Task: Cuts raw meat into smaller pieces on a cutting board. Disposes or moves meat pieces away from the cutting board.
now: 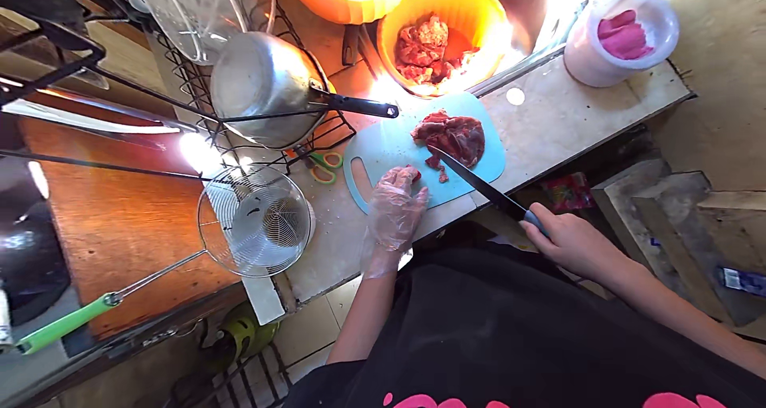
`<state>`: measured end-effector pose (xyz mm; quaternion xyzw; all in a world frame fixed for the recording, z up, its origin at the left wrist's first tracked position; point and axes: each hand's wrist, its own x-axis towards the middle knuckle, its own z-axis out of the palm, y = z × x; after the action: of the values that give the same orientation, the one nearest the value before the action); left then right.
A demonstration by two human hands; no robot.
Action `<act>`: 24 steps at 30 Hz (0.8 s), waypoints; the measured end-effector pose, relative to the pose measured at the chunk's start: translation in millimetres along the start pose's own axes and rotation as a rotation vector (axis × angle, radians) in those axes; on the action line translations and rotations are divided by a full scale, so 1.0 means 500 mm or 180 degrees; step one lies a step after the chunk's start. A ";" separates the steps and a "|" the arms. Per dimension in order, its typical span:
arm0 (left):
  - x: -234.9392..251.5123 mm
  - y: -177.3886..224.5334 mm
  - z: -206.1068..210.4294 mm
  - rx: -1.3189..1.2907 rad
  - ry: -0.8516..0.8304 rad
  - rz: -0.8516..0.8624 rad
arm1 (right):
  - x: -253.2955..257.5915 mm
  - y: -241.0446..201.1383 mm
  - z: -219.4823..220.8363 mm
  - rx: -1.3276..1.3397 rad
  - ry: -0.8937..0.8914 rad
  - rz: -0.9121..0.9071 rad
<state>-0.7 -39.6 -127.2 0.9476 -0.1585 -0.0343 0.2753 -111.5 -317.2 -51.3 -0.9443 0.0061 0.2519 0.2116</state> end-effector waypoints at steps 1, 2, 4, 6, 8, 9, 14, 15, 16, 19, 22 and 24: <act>0.012 0.011 -0.002 0.0094 -0.0101 0.0036 | -0.002 0.007 0.001 0.0073 0.0088 0.0013; 0.028 0.024 -0.005 0.0170 -0.0232 0.0052 | -0.003 0.012 0.001 0.0120 0.0168 0.0054; 0.065 0.046 -0.002 0.0267 -0.0389 0.0103 | -0.002 0.022 0.002 0.0187 0.0309 0.0163; 0.096 0.064 -0.001 0.0548 -0.0554 0.0113 | -0.002 0.030 0.002 0.0221 0.0395 0.0253; 0.117 0.079 0.000 0.0827 -0.0738 0.0059 | -0.002 0.036 0.004 0.0248 0.0535 0.0283; 0.124 0.088 0.000 0.0909 -0.0894 -0.0037 | -0.005 0.038 0.007 0.0264 0.0598 0.0297; 0.142 0.113 -0.019 0.1115 -0.1384 -0.0103 | -0.010 0.044 0.033 0.0388 0.1027 0.0261; 0.140 0.120 -0.030 0.1088 -0.1359 -0.0064 | -0.012 0.045 0.040 0.0397 0.1110 0.0237; 0.142 0.133 -0.049 0.1018 -0.1340 -0.0068 | -0.014 0.047 0.047 0.0411 0.1188 0.0217; 0.172 0.180 -0.132 0.0766 -0.0895 0.0002 | -0.016 0.046 0.057 0.0498 0.1357 0.0234; 0.233 0.195 -0.220 0.0930 0.0080 0.0379 | -0.017 0.046 0.062 0.0558 0.1392 0.0272; 0.329 0.232 -0.295 0.1187 0.0406 -0.0024 | -0.013 0.045 0.062 0.0556 0.1431 0.0229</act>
<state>145.0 -109.3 62.9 0.9830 -0.1408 0.0547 0.1043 -134.8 -325.9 -81.5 -0.9539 0.1084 0.0414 0.2766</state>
